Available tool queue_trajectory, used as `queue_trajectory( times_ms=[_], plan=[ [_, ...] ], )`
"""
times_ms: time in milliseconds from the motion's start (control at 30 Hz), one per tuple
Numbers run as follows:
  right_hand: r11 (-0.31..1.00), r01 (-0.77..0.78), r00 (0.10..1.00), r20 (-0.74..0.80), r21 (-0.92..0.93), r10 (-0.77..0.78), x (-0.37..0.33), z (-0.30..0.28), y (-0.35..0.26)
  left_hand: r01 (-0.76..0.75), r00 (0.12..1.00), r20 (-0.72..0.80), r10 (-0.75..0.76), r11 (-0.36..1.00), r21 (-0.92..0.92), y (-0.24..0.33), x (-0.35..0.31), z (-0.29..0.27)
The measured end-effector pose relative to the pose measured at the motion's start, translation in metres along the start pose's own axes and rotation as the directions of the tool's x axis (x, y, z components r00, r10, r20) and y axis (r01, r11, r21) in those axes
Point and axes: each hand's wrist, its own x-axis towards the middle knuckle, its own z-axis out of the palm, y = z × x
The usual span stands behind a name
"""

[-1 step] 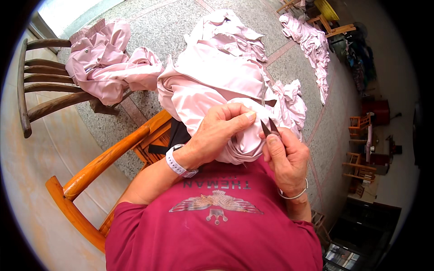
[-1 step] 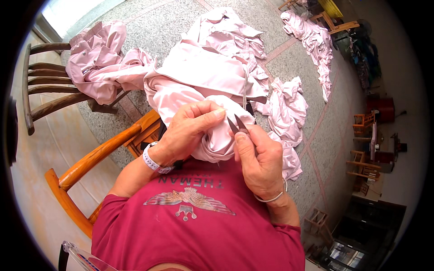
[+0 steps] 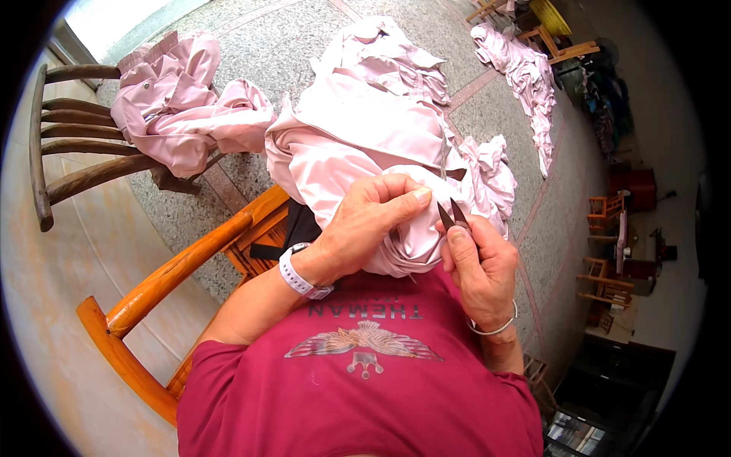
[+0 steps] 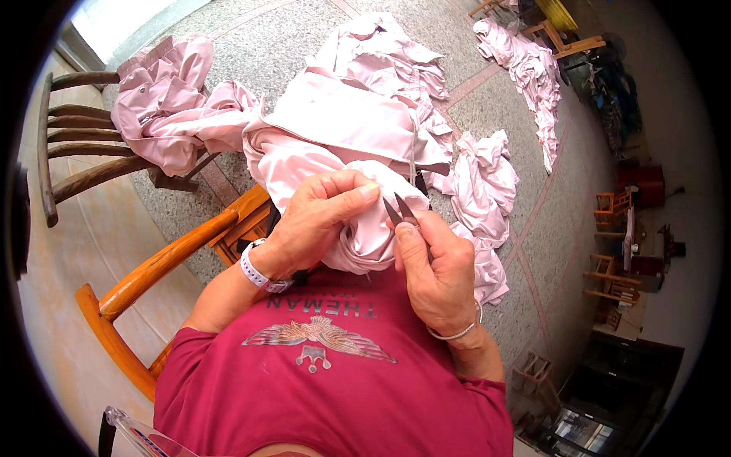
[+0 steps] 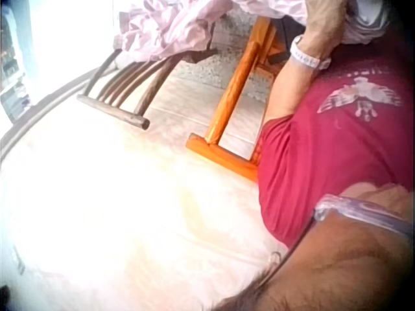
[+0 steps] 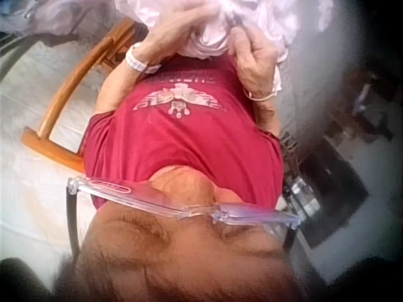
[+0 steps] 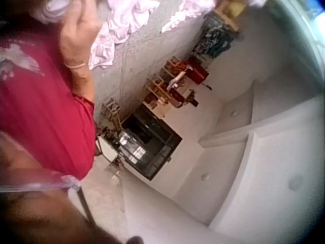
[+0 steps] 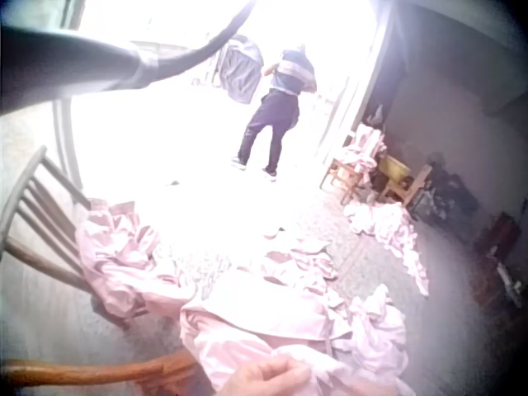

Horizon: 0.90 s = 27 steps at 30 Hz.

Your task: The person uses thread snips to trim loose threads from pink garments, turning the fabric over to find threads before placing the items in a pile.

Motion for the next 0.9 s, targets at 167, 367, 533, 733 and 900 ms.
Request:
queue_trajectory(
  times_ms=[167,367,533,733,900],
  plan=[
    [0.992,-0.019,0.999,0.030,-0.124,0.023,-0.001,-0.003,-0.001,-0.005,0.999,-0.035,0.003,0.999,-0.032,0.000,-0.001,0.002],
    [0.995,0.017,1.000,0.004,-0.095,-0.017,-0.003,-0.001,0.005,0.014,0.997,-0.075,-0.018,0.999,-0.044,-0.005,0.002,0.001],
    [0.993,-0.021,0.999,0.023,-0.116,0.023,-0.003,-0.003,0.002,0.018,0.995,-0.097,-0.024,0.998,-0.058,-0.004,0.001,0.003],
    [0.998,-0.005,1.000,-0.004,-0.058,0.005,-0.002,0.001,0.009,0.014,0.995,-0.095,-0.022,0.997,-0.080,-0.005,0.002,0.002],
    [0.993,0.098,0.991,-0.085,-0.072,-0.104,-0.001,0.010,0.020,0.052,0.998,-0.021,-0.057,0.980,-0.192,-0.010,0.002,-0.004]
  ],
)
